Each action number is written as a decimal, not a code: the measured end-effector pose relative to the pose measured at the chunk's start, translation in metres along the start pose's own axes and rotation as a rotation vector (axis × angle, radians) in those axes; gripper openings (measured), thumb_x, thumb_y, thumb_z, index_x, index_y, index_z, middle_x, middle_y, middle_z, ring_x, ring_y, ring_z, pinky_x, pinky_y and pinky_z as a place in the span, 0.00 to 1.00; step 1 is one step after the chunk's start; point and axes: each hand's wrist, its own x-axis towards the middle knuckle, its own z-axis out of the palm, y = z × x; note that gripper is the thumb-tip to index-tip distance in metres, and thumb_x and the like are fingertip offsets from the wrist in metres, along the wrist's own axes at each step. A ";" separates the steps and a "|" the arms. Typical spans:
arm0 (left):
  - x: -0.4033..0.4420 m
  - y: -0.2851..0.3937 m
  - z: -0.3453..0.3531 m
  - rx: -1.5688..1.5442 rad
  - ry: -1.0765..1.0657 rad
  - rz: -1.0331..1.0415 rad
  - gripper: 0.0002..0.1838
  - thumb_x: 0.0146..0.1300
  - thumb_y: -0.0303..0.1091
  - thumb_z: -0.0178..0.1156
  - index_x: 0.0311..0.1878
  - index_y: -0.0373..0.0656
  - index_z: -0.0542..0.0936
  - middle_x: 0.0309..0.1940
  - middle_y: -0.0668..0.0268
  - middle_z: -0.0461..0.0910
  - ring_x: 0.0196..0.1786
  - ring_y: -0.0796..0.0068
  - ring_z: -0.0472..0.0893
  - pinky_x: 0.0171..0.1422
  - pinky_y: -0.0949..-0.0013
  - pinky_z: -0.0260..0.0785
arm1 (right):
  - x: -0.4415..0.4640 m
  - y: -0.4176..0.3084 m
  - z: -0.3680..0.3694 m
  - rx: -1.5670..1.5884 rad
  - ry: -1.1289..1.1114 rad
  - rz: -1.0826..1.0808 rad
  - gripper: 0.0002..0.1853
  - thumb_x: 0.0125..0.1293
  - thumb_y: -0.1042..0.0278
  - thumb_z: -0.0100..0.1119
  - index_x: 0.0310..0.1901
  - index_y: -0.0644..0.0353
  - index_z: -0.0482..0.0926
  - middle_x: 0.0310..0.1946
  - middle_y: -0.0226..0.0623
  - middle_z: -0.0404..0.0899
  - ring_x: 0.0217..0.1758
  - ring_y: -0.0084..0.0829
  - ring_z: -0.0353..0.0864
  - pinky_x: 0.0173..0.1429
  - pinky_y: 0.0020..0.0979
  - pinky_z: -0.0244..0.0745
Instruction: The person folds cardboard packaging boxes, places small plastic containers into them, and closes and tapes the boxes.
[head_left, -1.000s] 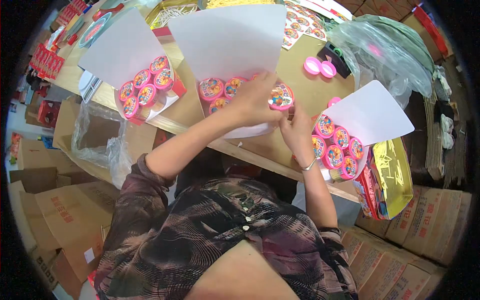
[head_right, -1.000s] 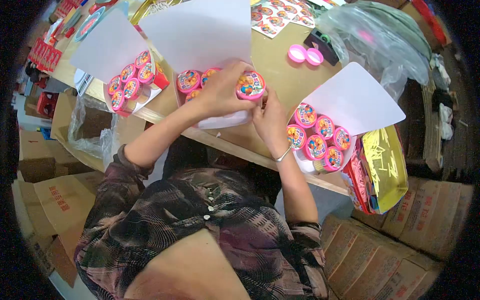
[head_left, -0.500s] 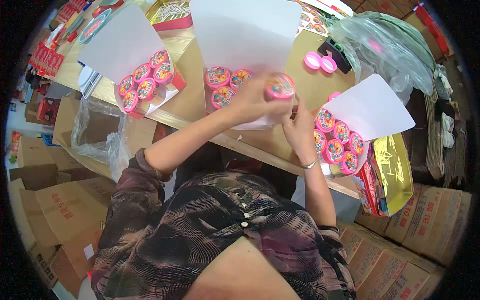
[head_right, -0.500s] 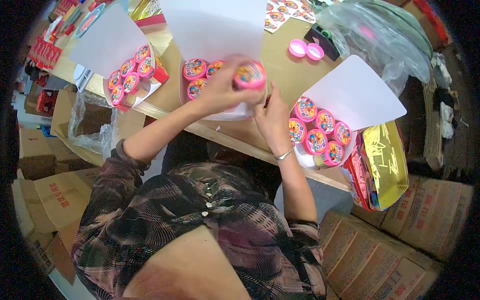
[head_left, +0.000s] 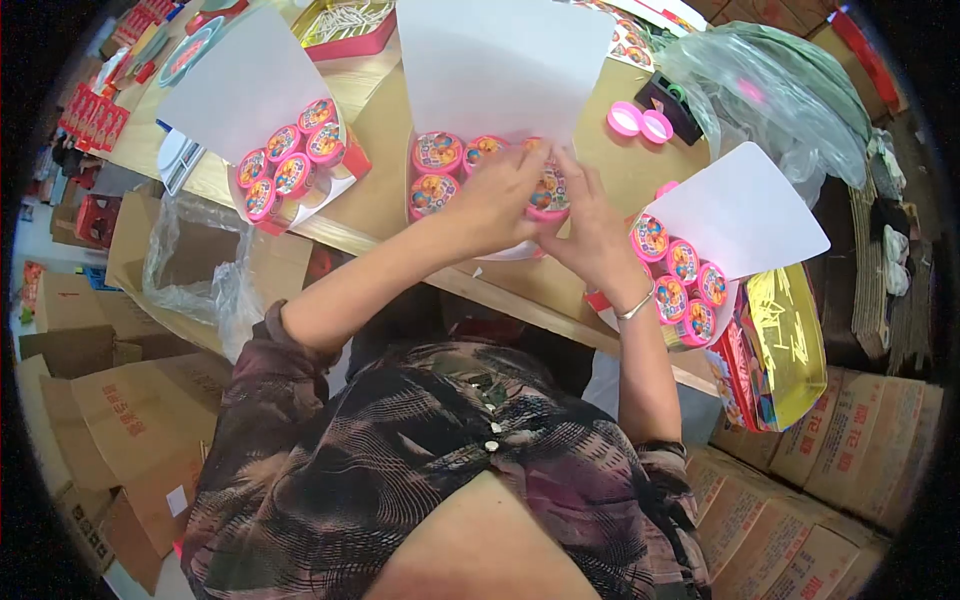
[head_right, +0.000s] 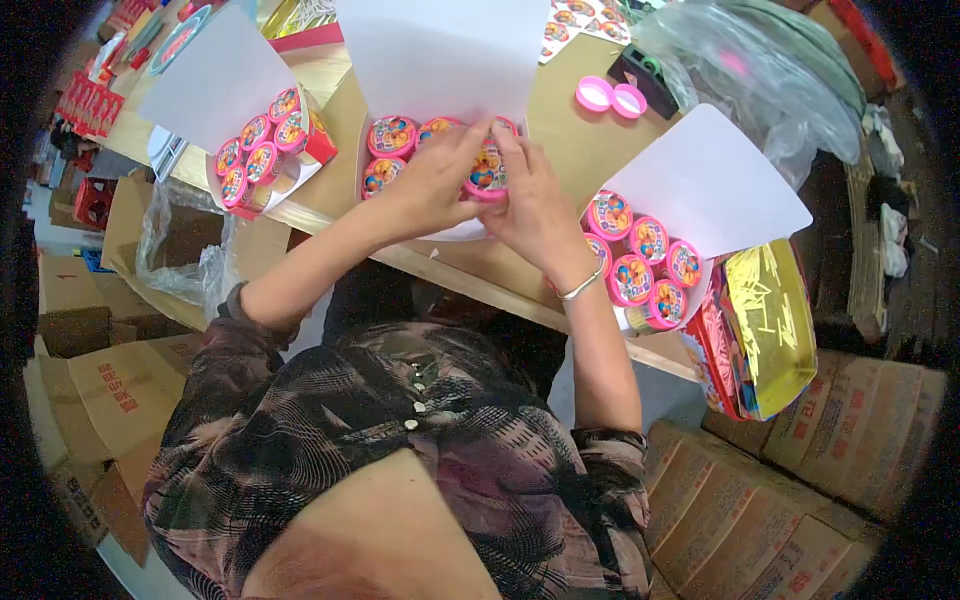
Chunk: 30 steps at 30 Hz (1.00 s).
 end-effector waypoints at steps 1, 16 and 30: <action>-0.003 -0.004 0.003 0.056 0.060 0.025 0.43 0.53 0.46 0.67 0.68 0.38 0.60 0.64 0.42 0.65 0.63 0.45 0.69 0.63 0.47 0.62 | 0.002 0.001 -0.001 0.037 -0.074 0.044 0.43 0.52 0.71 0.64 0.71 0.63 0.55 0.63 0.49 0.64 0.61 0.44 0.70 0.60 0.37 0.70; -0.040 -0.039 0.036 0.507 -0.138 -0.047 0.45 0.60 0.58 0.57 0.74 0.43 0.56 0.74 0.54 0.54 0.75 0.46 0.54 0.73 0.44 0.49 | -0.012 0.002 0.049 -0.705 0.109 0.014 0.38 0.56 0.57 0.64 0.65 0.70 0.64 0.63 0.55 0.66 0.55 0.44 0.75 0.56 0.39 0.69; -0.046 -0.061 0.033 0.254 0.035 0.110 0.43 0.60 0.54 0.57 0.73 0.39 0.57 0.71 0.48 0.57 0.73 0.42 0.57 0.72 0.43 0.50 | -0.009 0.011 0.078 -0.669 0.225 0.083 0.34 0.59 0.61 0.61 0.64 0.70 0.66 0.60 0.58 0.70 0.55 0.45 0.75 0.58 0.38 0.67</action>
